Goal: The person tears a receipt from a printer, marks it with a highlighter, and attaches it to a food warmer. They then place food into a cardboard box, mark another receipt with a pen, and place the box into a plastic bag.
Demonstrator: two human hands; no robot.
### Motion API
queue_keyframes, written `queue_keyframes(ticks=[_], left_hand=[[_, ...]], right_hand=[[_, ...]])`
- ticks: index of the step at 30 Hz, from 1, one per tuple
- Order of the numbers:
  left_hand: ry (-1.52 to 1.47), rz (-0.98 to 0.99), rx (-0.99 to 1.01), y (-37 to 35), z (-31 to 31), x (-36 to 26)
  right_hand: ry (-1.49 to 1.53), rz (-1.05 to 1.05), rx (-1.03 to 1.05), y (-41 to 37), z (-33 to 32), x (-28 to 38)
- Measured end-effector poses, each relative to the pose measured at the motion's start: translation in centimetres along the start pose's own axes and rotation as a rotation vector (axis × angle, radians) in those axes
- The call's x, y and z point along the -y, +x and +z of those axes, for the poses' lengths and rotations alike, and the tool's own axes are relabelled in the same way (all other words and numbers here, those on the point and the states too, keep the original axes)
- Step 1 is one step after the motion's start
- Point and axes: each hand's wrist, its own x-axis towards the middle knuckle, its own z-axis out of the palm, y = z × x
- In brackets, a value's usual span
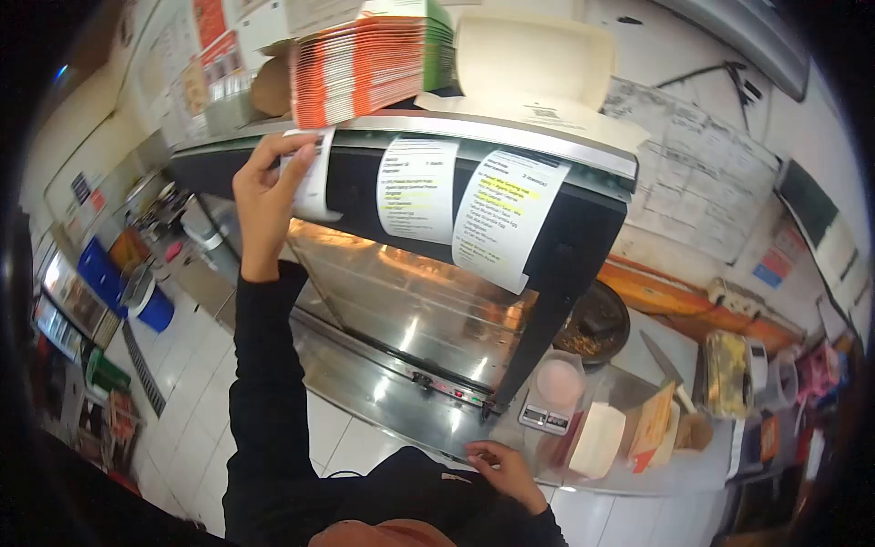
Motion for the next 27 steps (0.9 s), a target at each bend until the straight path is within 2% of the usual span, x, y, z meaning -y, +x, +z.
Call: queue_keyframes(ticks=[3,6,9,13,16,21,24,27], left_hand=[[0.015,-0.011,-0.025,-0.9,0.5,-0.2],[0.2,0.351,0.006,-0.5,-0.5,2.4],[0.241,0.417,0.042,-0.1,-0.8,2.7],[0.226,0.384,0.075,0.1,-1.5,2.2],[0.27,0.41,0.106,0.3,-2.1,1.9],[0.246,0.448,0.175,0.7,-1.8,1.3],[0.315,0.546,0.214,0.7,-1.0,0.8],[0.495,0.496,0.137,0.4,-1.0,0.6]], right_hand=[[-0.074,0.043,-0.108,-0.4,1.2,-0.8],[-0.1,0.062,-0.144,0.5,2.1,-0.7],[-0.096,0.07,-0.114,1.4,3.0,0.5],[-0.171,0.048,-0.061,2.7,3.5,1.7],[-0.17,0.007,-0.097,2.8,4.1,1.9],[-0.182,0.08,-0.063,2.1,4.6,1.1],[-0.183,0.113,-0.056,1.6,4.9,1.3],[-0.181,0.126,-0.051,1.3,5.0,1.6]])
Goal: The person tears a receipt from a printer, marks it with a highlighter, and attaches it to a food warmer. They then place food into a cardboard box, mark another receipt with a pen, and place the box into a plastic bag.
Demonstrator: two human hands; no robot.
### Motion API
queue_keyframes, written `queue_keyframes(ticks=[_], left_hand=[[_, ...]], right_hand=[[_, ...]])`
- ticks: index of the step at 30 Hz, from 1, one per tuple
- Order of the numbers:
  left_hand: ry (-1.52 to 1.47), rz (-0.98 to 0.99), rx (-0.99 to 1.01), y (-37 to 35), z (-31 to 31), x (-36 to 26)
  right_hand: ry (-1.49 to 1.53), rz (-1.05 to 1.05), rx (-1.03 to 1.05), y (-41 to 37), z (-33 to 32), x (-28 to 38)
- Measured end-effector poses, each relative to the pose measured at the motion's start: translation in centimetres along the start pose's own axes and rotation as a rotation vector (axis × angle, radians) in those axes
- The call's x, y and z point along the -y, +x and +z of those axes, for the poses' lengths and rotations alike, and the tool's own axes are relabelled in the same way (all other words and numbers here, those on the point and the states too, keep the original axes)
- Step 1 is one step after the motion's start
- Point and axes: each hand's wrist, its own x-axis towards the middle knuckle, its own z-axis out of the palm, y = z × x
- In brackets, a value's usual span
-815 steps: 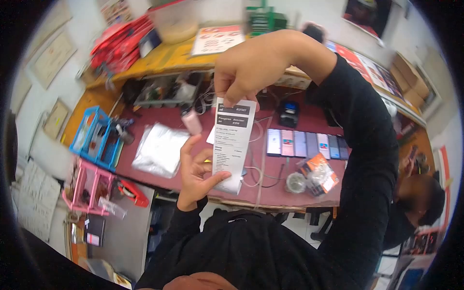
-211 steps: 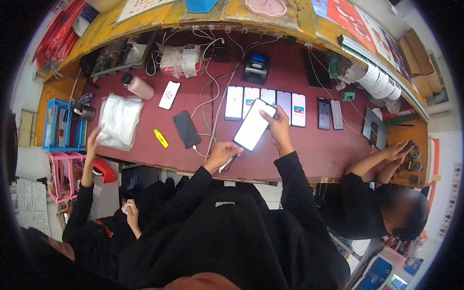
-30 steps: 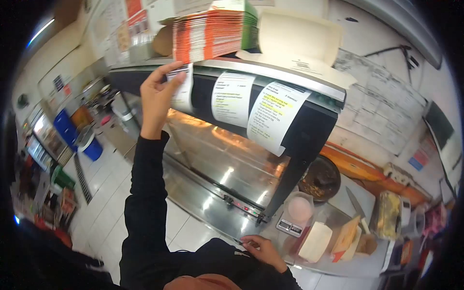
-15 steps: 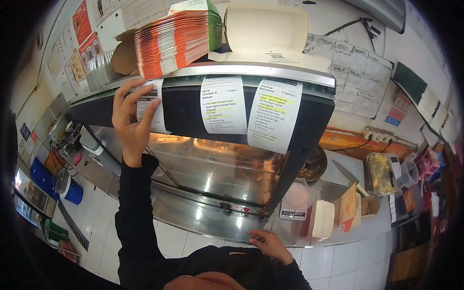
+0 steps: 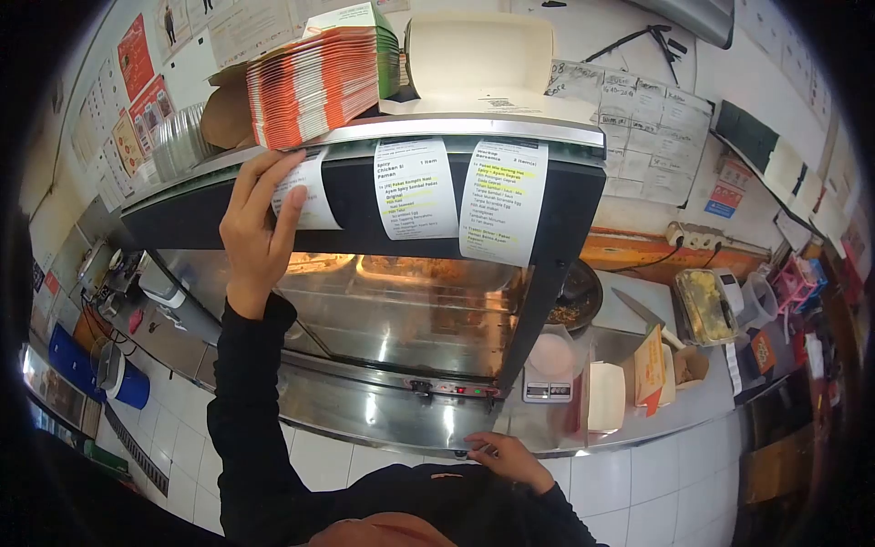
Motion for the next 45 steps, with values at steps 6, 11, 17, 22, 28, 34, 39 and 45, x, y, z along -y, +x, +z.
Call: queue_keyframes(ticks=[6,11,17,22,28,34,39,45], left_hand=[[0.015,0.068,-0.063,0.1,1.2,-1.4],[0.066,0.054,-0.028,0.6,1.9,-2.6],[0.127,0.056,-0.05,0.6,2.5,-2.9],[0.019,0.024,0.008,0.3,2.5,-2.9],[0.014,-0.014,-0.092,-0.8,2.2,-3.5],[-0.151,0.153,-0.409,-10.3,3.3,-3.9],[-0.434,-0.128,-0.147,-21.0,6.3,-9.9],[-0.841,-0.717,0.09,-31.6,8.0,-18.6]], right_hand=[[-0.004,-0.026,-0.011,-0.7,0.9,-1.2],[-0.022,-0.06,0.007,-1.5,1.0,-1.1],[0.001,-0.003,0.013,-2.1,1.3,-1.5],[0.031,0.036,0.047,-2.4,1.2,-1.0],[-0.009,0.013,-0.011,-2.8,1.8,-0.9],[0.011,-0.009,-0.024,-3.0,2.2,-1.5],[-0.056,0.082,-0.03,-3.0,1.9,-2.0],[-0.117,0.113,-0.067,-3.4,1.8,-2.3]])
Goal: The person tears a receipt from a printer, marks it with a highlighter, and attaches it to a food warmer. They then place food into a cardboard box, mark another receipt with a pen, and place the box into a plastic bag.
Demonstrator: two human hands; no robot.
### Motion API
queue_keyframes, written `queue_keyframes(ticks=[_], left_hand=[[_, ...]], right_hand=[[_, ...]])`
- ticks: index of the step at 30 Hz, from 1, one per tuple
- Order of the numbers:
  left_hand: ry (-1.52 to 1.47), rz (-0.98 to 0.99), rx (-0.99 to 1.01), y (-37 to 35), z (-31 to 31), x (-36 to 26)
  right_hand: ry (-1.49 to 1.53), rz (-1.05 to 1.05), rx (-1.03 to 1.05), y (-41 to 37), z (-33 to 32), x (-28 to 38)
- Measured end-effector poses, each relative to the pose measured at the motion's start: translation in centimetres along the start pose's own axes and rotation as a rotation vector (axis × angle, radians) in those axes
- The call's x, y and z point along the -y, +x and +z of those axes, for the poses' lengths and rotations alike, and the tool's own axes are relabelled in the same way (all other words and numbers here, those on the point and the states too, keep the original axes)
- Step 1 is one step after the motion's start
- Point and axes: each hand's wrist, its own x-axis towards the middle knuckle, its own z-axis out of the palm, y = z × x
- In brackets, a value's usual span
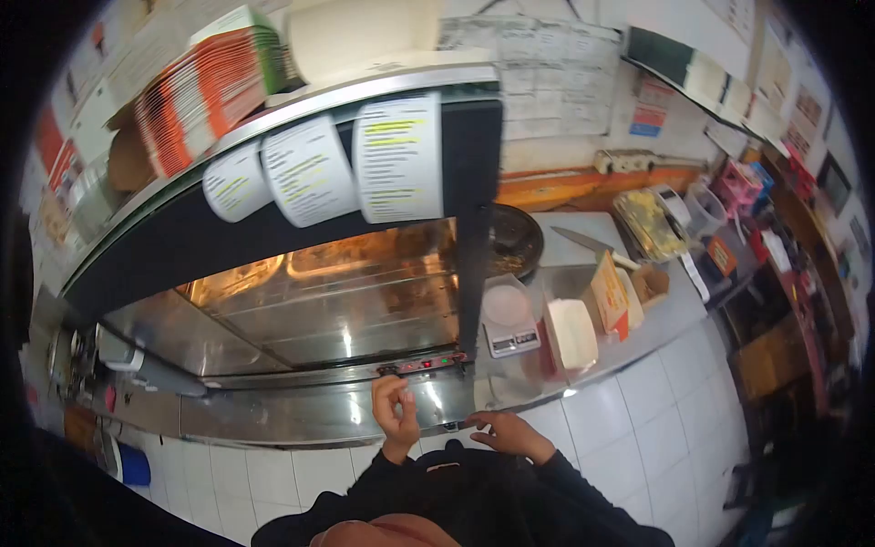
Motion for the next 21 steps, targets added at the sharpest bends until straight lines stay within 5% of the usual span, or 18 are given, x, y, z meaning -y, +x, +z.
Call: queue_keyframes(ticks=[2,12,15,21], left_hand=[[-0.109,-0.178,0.039,-2.7,0.7,-0.4],[0.024,-0.106,0.238,-0.2,-1.5,2.5],[-0.027,-0.181,0.13,0.4,0.2,2.2],[-0.028,-0.347,0.364,-0.7,6.3,1.0]], right_hand=[[-0.027,0.018,0.004,0.0,0.4,-1.2],[-0.06,-0.044,-0.088,-0.1,0.2,-1.7],[-0.016,-0.072,-0.144,-1.1,-0.1,-2.8],[0.058,-0.014,-0.156,-3.1,-4.3,-5.7]])
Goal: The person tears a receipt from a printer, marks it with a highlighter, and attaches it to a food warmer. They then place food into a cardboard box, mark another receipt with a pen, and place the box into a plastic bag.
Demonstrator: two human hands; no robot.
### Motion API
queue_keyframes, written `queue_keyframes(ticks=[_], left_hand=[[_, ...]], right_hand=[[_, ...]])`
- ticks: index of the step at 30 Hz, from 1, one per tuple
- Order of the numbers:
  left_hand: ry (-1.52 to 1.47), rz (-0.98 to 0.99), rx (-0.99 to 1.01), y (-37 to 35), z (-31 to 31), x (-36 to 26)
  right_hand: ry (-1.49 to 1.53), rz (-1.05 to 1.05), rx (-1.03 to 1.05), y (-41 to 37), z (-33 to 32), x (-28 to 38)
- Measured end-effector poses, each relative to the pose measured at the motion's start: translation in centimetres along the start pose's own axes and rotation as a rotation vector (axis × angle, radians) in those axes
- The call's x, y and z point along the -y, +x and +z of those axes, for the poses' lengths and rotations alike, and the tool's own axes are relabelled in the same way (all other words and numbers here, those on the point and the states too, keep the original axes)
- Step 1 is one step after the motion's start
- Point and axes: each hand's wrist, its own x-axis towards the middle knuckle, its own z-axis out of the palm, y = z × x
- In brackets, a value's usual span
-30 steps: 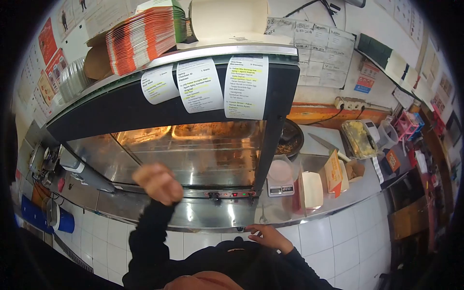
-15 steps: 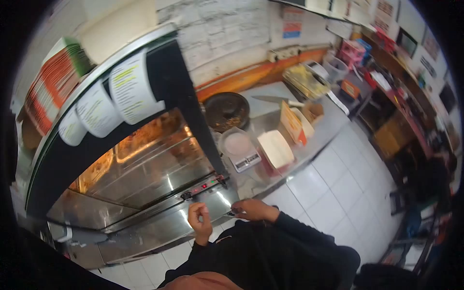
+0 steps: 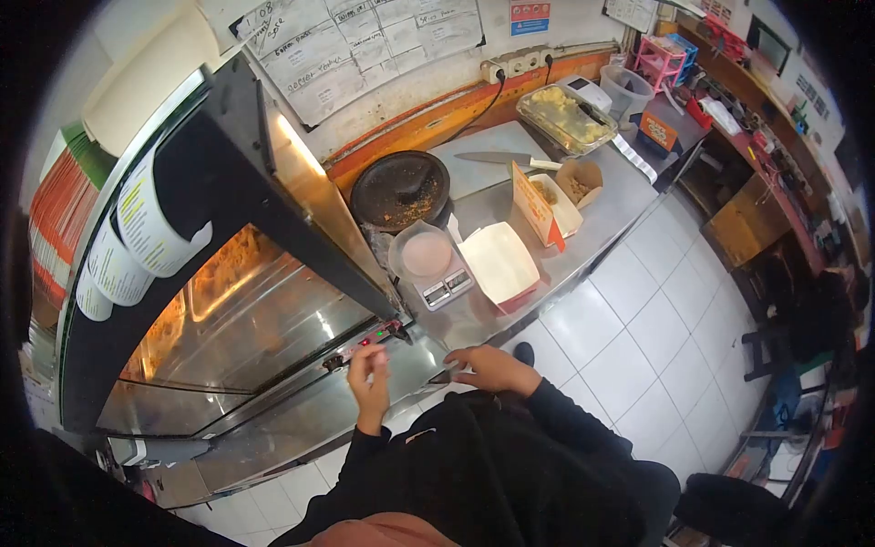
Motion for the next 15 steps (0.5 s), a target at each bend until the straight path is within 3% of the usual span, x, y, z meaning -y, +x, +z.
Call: queue_keyframes(ticks=[2,5,7,9,11,13,15], left_hand=[[0.017,-0.049,0.168,2.4,3.1,-1.3],[-0.049,-0.106,0.262,7.0,8.2,-3.1],[0.241,0.119,0.225,10.9,11.7,2.1],[0.482,0.216,0.044,15.4,14.7,5.5],[0.544,0.018,-0.047,20.5,16.5,8.4],[0.73,-0.197,-0.015,24.4,16.8,12.0],[0.938,-0.358,-0.037,26.7,17.6,11.8]], right_hand=[[-0.002,-0.026,-0.015,0.1,-1.6,-1.5],[0.025,-0.068,-0.007,0.0,-5.3,-2.5],[0.054,-0.104,0.003,-0.1,-7.9,-3.0],[0.08,-0.147,0.022,-0.5,-10.9,-3.9],[0.145,-0.194,0.029,-1.4,-14.1,-5.0],[0.151,-0.201,0.027,-2.3,-17.0,-6.9],[0.17,-0.189,0.005,-3.5,-20.0,-8.8]])
